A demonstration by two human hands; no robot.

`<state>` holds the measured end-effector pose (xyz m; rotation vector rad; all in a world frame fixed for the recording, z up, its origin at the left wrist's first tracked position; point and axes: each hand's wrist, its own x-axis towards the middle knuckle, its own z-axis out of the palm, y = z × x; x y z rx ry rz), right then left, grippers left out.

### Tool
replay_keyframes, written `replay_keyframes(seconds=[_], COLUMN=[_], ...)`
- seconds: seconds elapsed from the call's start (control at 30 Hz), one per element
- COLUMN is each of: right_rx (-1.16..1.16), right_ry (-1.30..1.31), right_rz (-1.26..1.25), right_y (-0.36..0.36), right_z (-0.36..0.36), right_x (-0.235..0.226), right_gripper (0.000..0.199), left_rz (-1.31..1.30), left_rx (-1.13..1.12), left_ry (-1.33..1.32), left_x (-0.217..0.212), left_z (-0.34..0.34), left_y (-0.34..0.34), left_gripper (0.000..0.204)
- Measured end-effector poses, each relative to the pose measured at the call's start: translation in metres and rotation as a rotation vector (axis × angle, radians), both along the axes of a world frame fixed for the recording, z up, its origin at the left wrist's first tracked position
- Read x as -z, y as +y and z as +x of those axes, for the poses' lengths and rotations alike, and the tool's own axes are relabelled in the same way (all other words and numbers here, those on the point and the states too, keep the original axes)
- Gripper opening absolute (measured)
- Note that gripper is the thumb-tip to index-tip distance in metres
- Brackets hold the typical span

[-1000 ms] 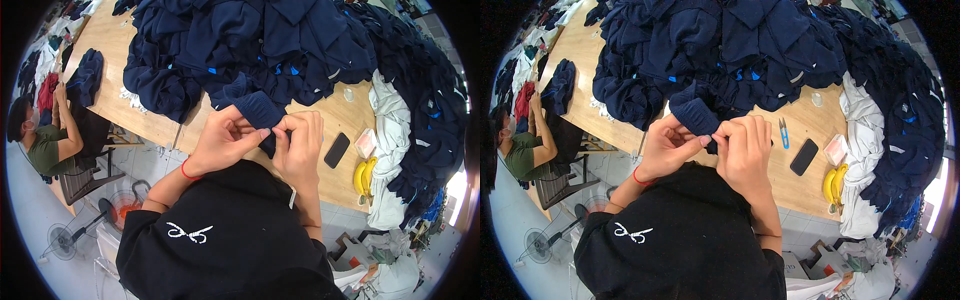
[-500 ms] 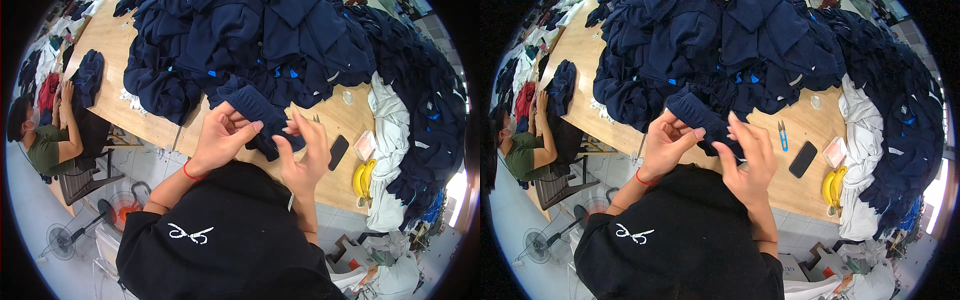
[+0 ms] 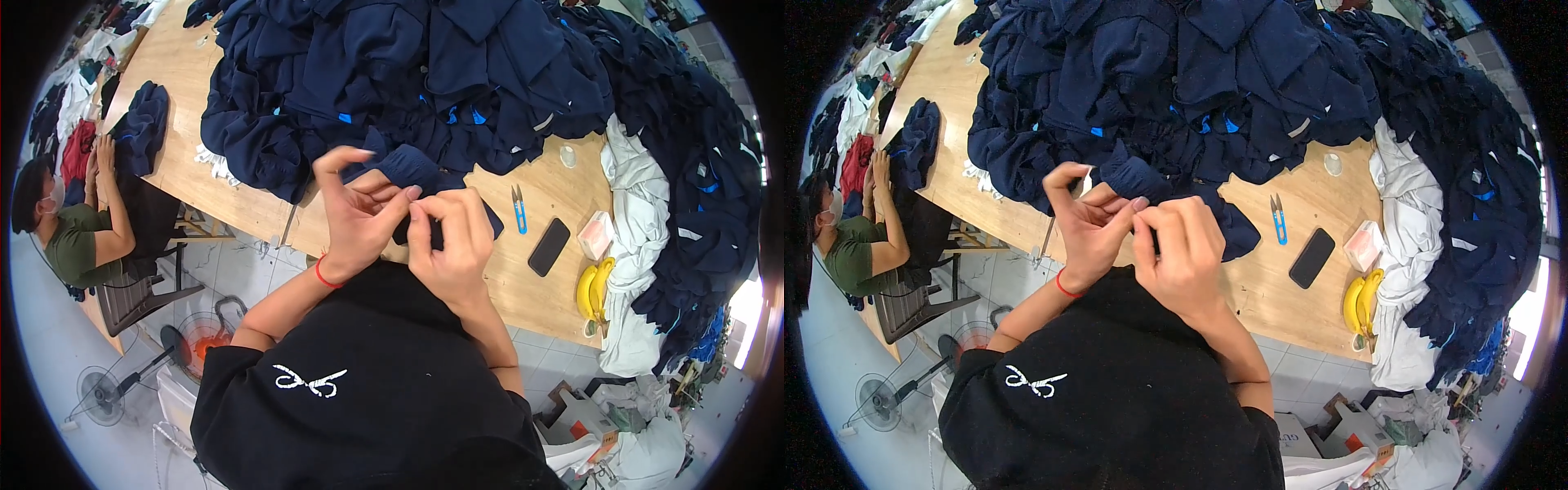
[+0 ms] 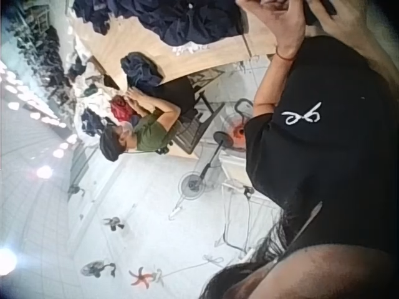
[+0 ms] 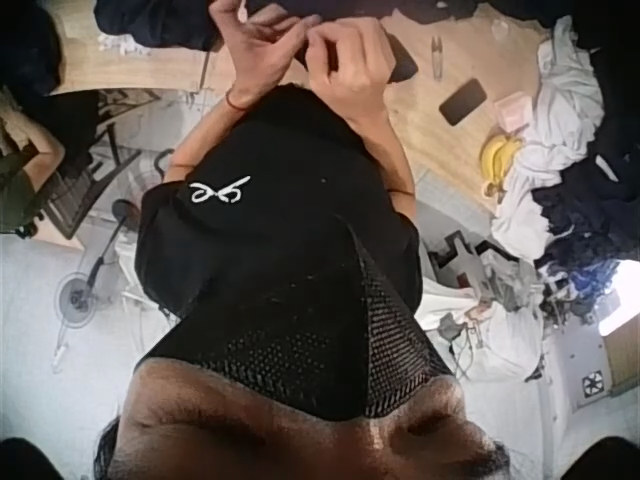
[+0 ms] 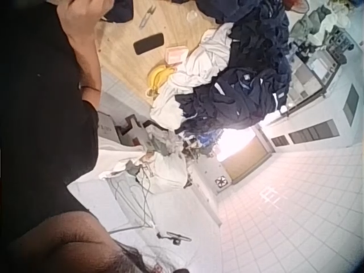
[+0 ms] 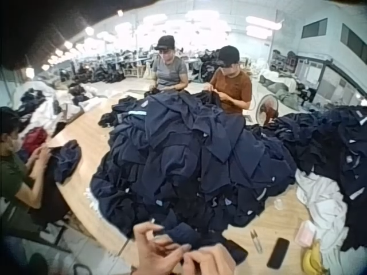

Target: Trimming loose threads and inspecting dark blue fabric garments at a textile factory workbench.

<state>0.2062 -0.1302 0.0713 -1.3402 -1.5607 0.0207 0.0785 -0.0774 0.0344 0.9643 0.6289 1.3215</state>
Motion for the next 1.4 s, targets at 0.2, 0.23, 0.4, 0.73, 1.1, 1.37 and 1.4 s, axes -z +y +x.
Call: replay_keyframes(seconds=[0.2, 0.23, 0.4, 0.73, 1.1, 1.37, 1.4], right_rx=[-0.031, -0.071, 0.420, 0.801, -0.140, -0.139, -0.127], right_ry=[-0.294, -0.232, -0.045, -0.339, 0.799, 0.511, 0.531], right_rz=[0.073, 0.072, -0.219, -0.821, -0.469, -0.435, -0.445], right_y=[-0.010, -0.012, -0.015, -0.061, -0.045, -0.025, -0.024], right_z=[0.008, 0.014, 0.083, 0.159, 0.073, 0.037, 0.036], right_x=[0.003, 0.006, 0.064, 0.181, 0.023, -0.006, -0.007], right_gripper=[0.021, 0.021, 0.009, 0.032, 0.014, 0.007, 0.007], left_rz=[0.407, 0.401, 0.164, -0.130, -0.112, 0.002, 0.003], left_rx=[-0.128, -0.149, -0.145, 0.156, 0.240, 0.274, 0.274], left_ry=[0.475, 0.474, 0.197, 0.014, -0.009, 0.098, 0.097], left_x=[0.004, 0.008, 0.004, -0.012, -0.016, -0.017, -0.018], left_z=[-0.008, -0.009, -0.011, -0.023, -0.020, -0.022, -0.022], left_y=[0.008, 0.009, 0.005, 0.008, 0.008, 0.005, 0.004], left_gripper=[0.024, 0.019, 0.011, 0.011, 0.011, 0.011, 0.011])
